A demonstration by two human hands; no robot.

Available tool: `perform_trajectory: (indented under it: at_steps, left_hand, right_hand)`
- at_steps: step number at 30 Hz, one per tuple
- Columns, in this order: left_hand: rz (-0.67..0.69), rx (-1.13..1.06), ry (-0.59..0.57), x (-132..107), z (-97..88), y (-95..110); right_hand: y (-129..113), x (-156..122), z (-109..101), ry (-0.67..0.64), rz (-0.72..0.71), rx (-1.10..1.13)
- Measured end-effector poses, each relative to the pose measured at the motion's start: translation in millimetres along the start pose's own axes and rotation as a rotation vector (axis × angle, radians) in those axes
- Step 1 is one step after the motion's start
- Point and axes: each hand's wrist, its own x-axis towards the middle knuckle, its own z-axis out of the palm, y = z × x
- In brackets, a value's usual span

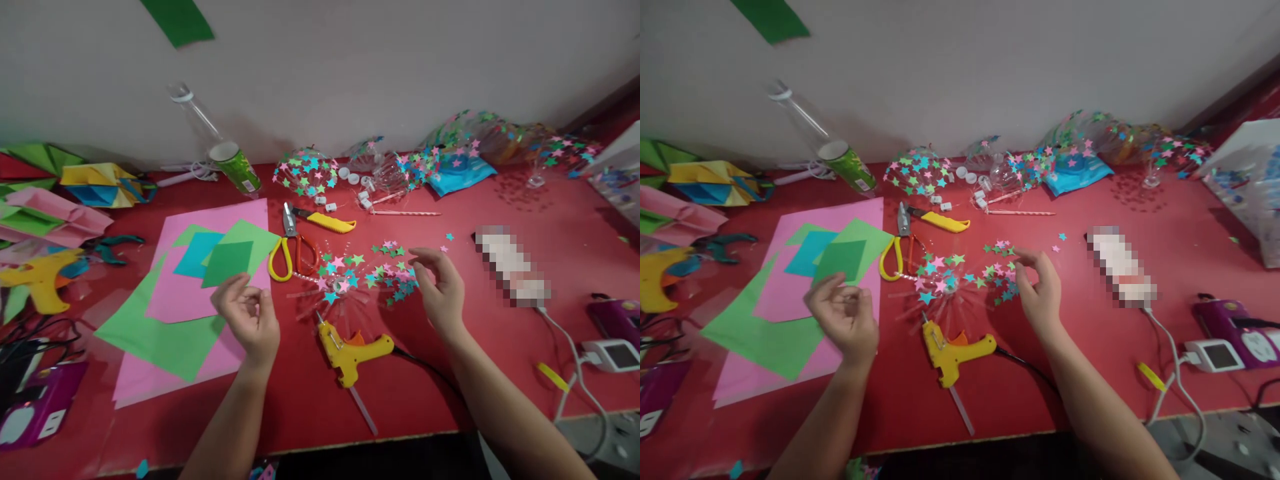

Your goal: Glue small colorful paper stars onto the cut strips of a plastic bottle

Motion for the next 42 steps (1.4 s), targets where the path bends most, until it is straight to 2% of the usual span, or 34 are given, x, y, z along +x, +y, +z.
perform_trajectory:
  at_steps: [7, 14, 18, 23, 31, 33, 39, 42]
  left_hand:
    - [0.057, 0.01, -0.074, -2, 1.0, -3]
    - [-0.016, -0.187, -0.115, -8, -0.2, 22]
    - [-0.042, -0.259, -0.163, -10, 0.0, 31]
    - [-0.068, -0.286, -0.159, -11, 2.3, 27]
    - [-0.193, -0.278, -0.144, -6, 0.8, 26]
    - [-0.218, -0.293, -0.121, -3, 0.2, 23]
    - [-0.329, -0.255, -0.091, 2, 3.0, 15]
    - [-0.346, -0.224, -0.095, 2, 6.4, 10]
  right_hand:
    - [14, 10, -2, 0.009, -0.12, -0.195]
    - [15, 8, 2, -0.157, -0.307, -0.389]
    - [17, 7, 3, -0.208, -0.346, -0.396]
    - [13, 6, 2, -0.251, -0.382, -0.387]
    - [10, 7, 3, -0.335, -0.356, -0.416]
    - [8, 7, -1, -0.386, -0.385, -0.431]
    - [-5, 6, -18, -0.694, -0.494, -0.584]
    - [-10, 4, -22, -0.779, -0.529, -0.681]
